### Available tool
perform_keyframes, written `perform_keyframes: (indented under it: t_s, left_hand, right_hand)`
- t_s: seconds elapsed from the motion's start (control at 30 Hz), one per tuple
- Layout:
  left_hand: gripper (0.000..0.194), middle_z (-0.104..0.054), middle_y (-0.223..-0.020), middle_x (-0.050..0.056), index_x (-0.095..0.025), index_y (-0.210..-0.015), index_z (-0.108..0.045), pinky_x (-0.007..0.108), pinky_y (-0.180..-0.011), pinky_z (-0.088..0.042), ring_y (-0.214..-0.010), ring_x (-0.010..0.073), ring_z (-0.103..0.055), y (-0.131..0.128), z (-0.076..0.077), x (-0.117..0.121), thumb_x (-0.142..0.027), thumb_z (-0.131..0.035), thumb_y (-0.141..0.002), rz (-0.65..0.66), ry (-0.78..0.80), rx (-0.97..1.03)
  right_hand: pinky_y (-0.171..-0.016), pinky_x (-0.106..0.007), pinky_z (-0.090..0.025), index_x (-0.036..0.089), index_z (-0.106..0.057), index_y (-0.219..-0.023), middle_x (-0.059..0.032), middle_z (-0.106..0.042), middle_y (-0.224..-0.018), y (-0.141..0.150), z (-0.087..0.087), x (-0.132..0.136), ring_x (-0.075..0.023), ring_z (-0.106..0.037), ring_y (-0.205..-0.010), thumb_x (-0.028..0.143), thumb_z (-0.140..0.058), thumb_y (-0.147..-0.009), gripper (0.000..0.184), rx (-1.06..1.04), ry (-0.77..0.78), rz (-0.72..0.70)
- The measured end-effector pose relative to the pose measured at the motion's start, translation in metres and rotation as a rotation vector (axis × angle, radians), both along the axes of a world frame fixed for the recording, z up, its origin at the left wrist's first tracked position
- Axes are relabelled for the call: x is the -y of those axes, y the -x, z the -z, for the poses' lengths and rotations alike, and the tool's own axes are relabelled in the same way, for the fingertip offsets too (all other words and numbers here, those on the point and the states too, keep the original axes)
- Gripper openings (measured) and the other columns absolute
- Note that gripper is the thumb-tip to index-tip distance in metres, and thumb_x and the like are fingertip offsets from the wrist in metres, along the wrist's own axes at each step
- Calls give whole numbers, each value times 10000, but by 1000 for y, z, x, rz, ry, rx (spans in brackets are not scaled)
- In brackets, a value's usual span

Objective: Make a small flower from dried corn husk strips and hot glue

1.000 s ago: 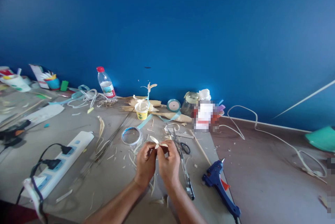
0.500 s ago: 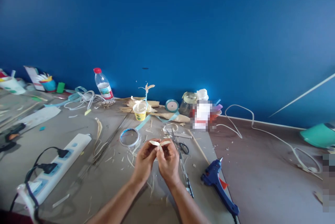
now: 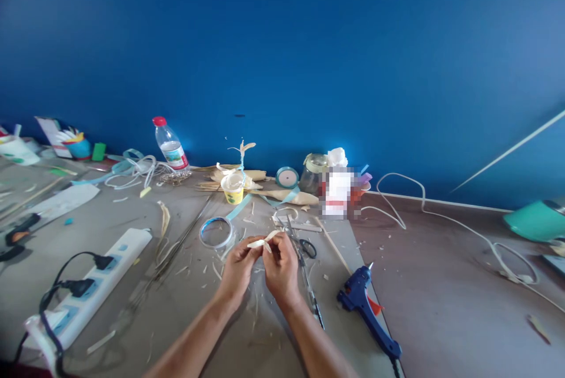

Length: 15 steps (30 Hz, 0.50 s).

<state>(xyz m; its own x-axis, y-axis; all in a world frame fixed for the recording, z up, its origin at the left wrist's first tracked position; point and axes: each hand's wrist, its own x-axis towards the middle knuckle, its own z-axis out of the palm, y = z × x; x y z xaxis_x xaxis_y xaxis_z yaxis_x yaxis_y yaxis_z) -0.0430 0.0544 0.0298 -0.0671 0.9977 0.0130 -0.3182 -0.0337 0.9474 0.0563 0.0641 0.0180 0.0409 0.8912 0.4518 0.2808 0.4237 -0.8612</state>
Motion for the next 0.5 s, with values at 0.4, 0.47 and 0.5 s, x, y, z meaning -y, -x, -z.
perform_keyframes:
  t_s: [0.4, 0.47, 0.5]
  left_hand:
    - [158, -612, -637, 15, -124, -702, -651, 233, -610, -404, -591, 99, -531, 1, 5, -3, -253, -716, -640, 76, 156, 365]
    - [166, -602, -638, 14, -125, -714, -650, 226, -603, -390, -593, 93, -520, 2, 5, -3, -264, -714, -652, 89, 144, 364]
    - [167, -594, -629, 8, -126, -714, -647, 218, -593, -380, -583, 85, -507, 2, 5, -2, -268, -714, -657, 95, 137, 361]
  right_hand:
    - [-587, -248, -429, 185, -540, -710, 0, -548, -690, 6, 4, 4, -139, -521, -630, 254, -550, -772, 94, -32, 75, 172]
    - [-601, -249, -429, 182, -553, -709, -1, -565, -691, 5, 1, 4, -139, -528, -639, 233, -546, -763, 75, -75, 90, 119]
    - [-602, -248, -427, 180, -557, -706, -1, -573, -688, 4, 0, 4, -137, -528, -635, 225, -544, -759, 71, -104, 106, 86]
